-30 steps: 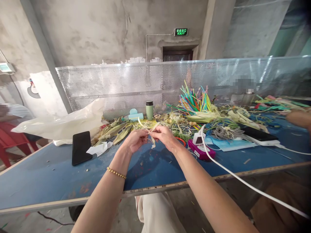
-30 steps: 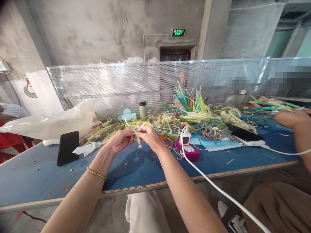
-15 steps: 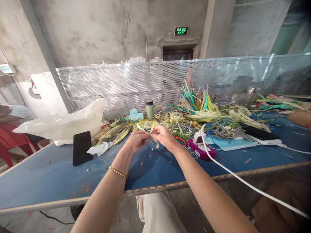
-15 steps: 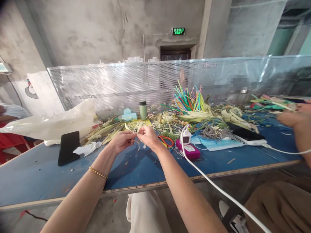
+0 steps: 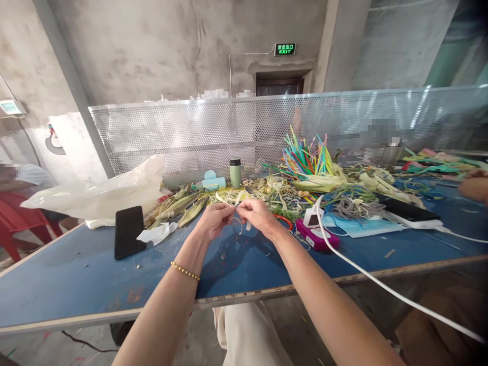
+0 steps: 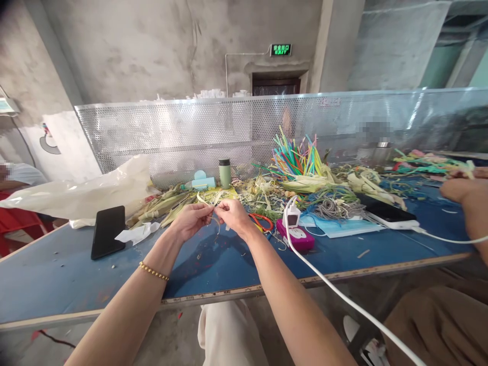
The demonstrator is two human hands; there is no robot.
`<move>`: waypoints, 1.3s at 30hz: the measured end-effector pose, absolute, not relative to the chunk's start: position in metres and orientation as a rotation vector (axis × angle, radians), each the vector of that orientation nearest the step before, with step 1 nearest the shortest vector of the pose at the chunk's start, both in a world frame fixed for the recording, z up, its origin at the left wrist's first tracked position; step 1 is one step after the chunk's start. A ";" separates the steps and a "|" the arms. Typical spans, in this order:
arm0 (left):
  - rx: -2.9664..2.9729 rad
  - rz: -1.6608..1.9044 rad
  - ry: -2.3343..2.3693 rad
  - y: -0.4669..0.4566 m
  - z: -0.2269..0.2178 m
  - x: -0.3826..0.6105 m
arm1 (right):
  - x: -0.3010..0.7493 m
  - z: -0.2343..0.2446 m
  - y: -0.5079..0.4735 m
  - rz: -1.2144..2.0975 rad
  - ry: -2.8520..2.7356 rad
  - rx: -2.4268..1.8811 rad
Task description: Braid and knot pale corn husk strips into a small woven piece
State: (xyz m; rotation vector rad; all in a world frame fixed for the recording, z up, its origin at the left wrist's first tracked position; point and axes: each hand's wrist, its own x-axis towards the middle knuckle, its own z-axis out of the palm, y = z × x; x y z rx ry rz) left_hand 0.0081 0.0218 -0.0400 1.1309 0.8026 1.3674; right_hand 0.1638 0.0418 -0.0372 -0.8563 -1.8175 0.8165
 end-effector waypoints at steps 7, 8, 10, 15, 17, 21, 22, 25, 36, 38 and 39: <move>1.117 1.345 0.841 0.020 -0.038 0.008 | 0.163 -0.035 0.037 0.899 -1.819 -0.881; 1.099 1.345 0.842 0.020 -0.038 0.008 | 0.163 -0.035 0.037 0.924 -1.812 -0.874; 1.064 1.342 0.833 0.021 -0.038 0.009 | 0.163 -0.035 0.037 0.955 -1.815 -0.849; 1.024 1.327 0.820 0.020 -0.036 0.007 | 0.163 -0.035 0.037 0.971 -1.835 -0.782; 1.016 1.325 0.816 0.019 -0.035 0.007 | 0.164 -0.035 0.037 0.974 -1.843 -0.754; 1.009 1.303 0.811 0.016 -0.031 0.007 | 0.165 -0.032 0.035 1.017 -1.844 -0.717; 1.010 1.301 0.806 0.016 -0.031 0.007 | 0.165 -0.032 0.034 1.040 -1.838 -0.709; 1.024 1.324 0.802 0.017 -0.032 0.007 | 0.164 -0.032 0.034 1.087 -1.812 -0.706; 1.041 1.269 0.789 0.013 -0.035 0.014 | 0.159 -0.035 0.041 0.901 -1.641 -0.793; 1.025 1.277 0.772 0.013 -0.034 0.014 | 0.158 -0.035 0.041 0.888 -1.655 -0.795; 1.013 1.288 0.762 0.013 -0.034 0.015 | 0.157 -0.035 0.041 0.879 -1.654 -0.801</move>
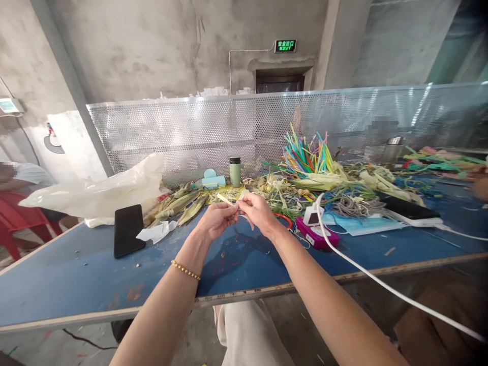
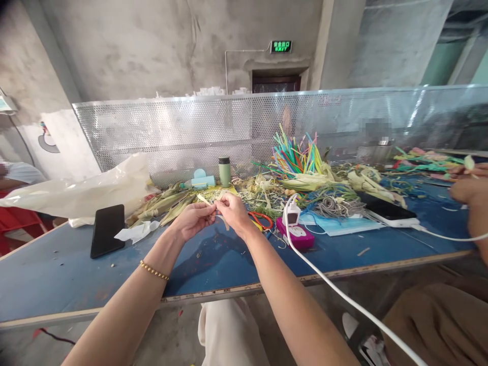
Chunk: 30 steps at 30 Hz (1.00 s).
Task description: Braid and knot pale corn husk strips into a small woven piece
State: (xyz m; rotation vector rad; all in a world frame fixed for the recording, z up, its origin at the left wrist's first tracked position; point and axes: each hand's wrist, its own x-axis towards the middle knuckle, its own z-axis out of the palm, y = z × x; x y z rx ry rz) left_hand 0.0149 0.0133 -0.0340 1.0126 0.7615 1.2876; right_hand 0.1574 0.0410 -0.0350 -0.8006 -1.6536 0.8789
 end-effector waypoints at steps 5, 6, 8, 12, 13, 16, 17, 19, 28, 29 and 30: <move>0.931 1.310 0.733 0.013 -0.032 0.019 | 0.153 -0.037 0.042 0.813 -1.602 -0.868; 0.921 1.315 0.732 0.013 -0.032 0.020 | 0.153 -0.037 0.042 0.809 -1.590 -0.874; 0.909 1.333 0.730 0.012 -0.031 0.021 | 0.151 -0.038 0.042 0.813 -1.570 -0.875; 0.924 1.349 0.715 0.013 -0.032 0.021 | 0.150 -0.038 0.042 0.843 -1.549 -0.872; 0.933 1.350 0.710 0.013 -0.032 0.021 | 0.150 -0.037 0.042 0.859 -1.546 -0.873; 0.963 1.356 0.713 0.014 -0.033 0.021 | 0.150 -0.038 0.042 0.865 -1.542 -0.884; 0.973 1.360 0.719 0.013 -0.033 0.021 | 0.150 -0.038 0.043 0.833 -1.547 -0.893; 0.989 1.372 0.736 0.012 -0.032 0.021 | 0.150 -0.040 0.045 0.734 -1.570 -0.913; 0.913 1.418 0.840 0.016 -0.032 0.016 | 0.152 -0.043 0.050 0.537 -1.678 -0.949; 0.912 1.433 0.858 0.018 -0.033 0.015 | 0.154 -0.041 0.049 0.501 -1.697 -0.962; 0.919 1.449 0.884 0.019 -0.034 0.014 | 0.156 -0.040 0.049 0.442 -1.708 -0.981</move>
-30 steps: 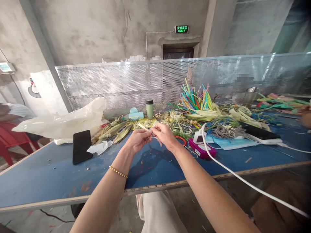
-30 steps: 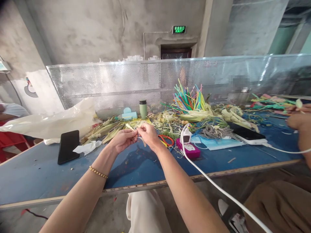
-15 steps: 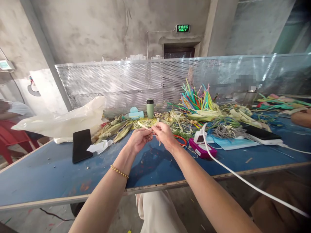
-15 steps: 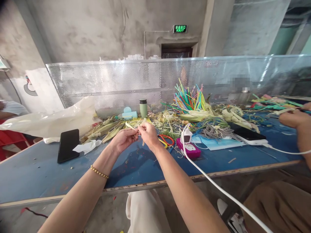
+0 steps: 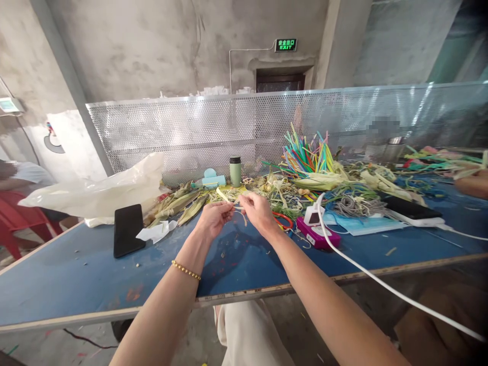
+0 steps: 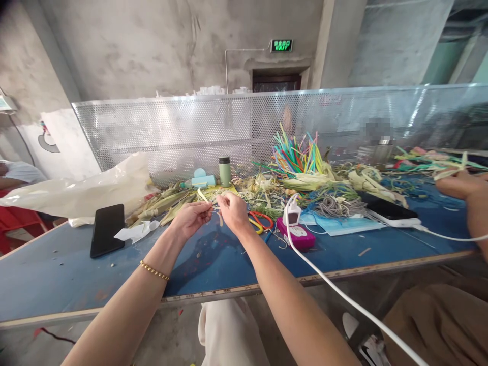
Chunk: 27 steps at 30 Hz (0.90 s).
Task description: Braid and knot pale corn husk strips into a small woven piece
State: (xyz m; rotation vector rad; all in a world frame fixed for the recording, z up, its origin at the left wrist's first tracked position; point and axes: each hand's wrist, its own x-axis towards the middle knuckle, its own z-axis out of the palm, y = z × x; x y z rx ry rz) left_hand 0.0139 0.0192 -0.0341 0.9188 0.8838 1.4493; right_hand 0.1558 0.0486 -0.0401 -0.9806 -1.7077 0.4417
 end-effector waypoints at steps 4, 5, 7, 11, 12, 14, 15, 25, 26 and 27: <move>1.115 1.473 1.045 0.022 -0.041 0.014 | 0.162 -0.036 0.048 0.017 -1.717 -1.017; 1.187 1.436 1.061 0.021 -0.043 0.016 | 0.163 -0.035 0.048 -0.049 -1.735 -1.007; 1.304 1.353 1.053 0.020 -0.045 0.018 | 0.163 -0.036 0.049 0.007 -1.828 -0.991; 1.361 1.266 1.022 0.019 -0.045 0.019 | 0.162 -0.038 0.050 0.430 -1.890 -0.922; 1.355 1.262 1.019 0.018 -0.045 0.019 | 0.163 -0.038 0.050 0.509 -1.852 -0.895; 1.345 1.257 1.004 0.018 -0.043 0.018 | 0.164 -0.037 0.049 0.634 -1.798 -0.859; 1.343 1.255 0.996 0.018 -0.043 0.017 | 0.165 -0.037 0.049 0.688 -1.792 -0.855; 1.367 1.218 0.931 0.017 -0.045 0.016 | 0.163 -0.035 0.044 0.420 -1.909 -1.041; 1.363 1.217 0.927 0.017 -0.045 0.016 | 0.163 -0.035 0.044 0.413 -1.912 -1.045; 1.360 1.219 0.924 0.017 -0.045 0.016 | 0.162 -0.035 0.043 0.411 -1.910 -1.049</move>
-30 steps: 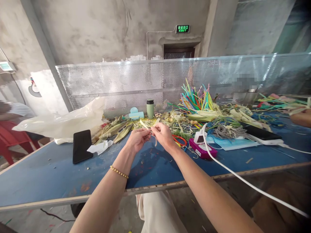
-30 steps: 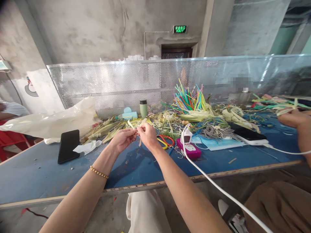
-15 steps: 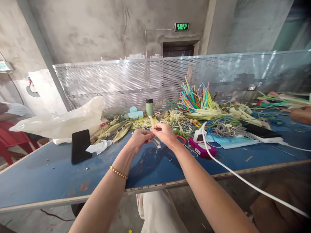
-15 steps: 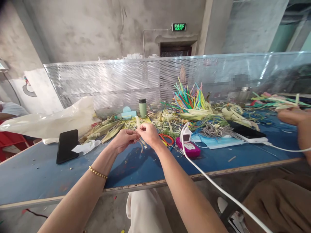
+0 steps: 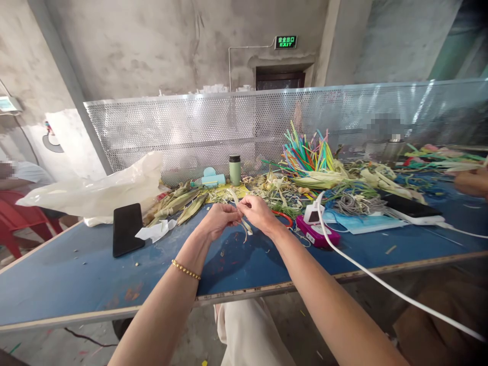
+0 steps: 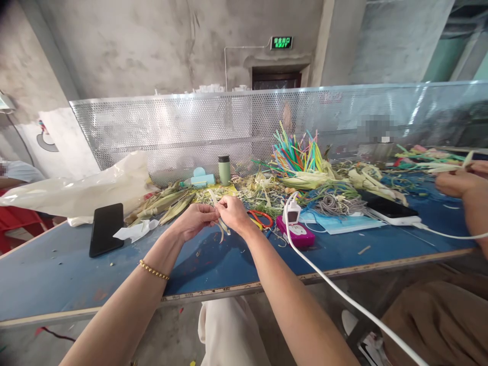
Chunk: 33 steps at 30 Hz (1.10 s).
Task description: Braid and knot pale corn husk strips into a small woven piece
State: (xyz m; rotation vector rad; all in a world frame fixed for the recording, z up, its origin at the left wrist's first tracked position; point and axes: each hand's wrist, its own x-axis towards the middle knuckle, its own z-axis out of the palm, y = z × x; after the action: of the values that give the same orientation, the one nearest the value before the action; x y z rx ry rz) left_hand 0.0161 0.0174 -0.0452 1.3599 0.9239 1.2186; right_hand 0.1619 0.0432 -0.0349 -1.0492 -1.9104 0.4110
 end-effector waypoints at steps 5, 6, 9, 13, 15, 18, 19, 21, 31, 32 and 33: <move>1.365 1.232 0.912 0.017 -0.045 0.018 | 0.161 -0.037 0.045 0.433 -1.885 -1.049; 1.368 1.235 0.909 0.017 -0.045 0.018 | 0.161 -0.038 0.046 0.436 -1.881 -1.043; 1.380 1.239 0.904 0.017 -0.046 0.018 | 0.160 -0.041 0.047 0.442 -1.864 -1.022; 1.381 1.235 0.900 0.018 -0.047 0.019 | 0.160 -0.041 0.048 0.471 -1.859 -1.015; 1.336 1.244 0.895 0.020 -0.047 0.018 | 0.162 -0.040 0.048 0.478 -1.880 -1.008; 1.218 1.302 0.900 0.022 -0.046 0.014 | 0.164 -0.036 0.046 0.456 -1.936 -0.992; 1.182 1.328 0.907 0.023 -0.045 0.012 | 0.165 -0.035 0.046 0.453 -1.954 -0.985; 1.152 1.335 0.908 0.023 -0.043 0.009 | 0.166 -0.034 0.045 0.460 -1.969 -0.977; 1.179 1.291 0.863 0.019 -0.041 0.009 | 0.166 -0.038 0.047 0.585 -1.863 -1.000; 1.176 1.291 0.858 0.019 -0.041 0.010 | 0.166 -0.038 0.047 0.608 -1.850 -0.999; 1.170 1.292 0.853 0.019 -0.041 0.010 | 0.166 -0.037 0.047 0.629 -1.837 -0.998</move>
State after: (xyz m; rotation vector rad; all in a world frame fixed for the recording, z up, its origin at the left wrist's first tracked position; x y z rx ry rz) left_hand 0.0100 0.0194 -0.0405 1.1701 0.8526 1.2921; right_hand 0.1664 0.0466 -0.0374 -0.9983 -1.8368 0.6287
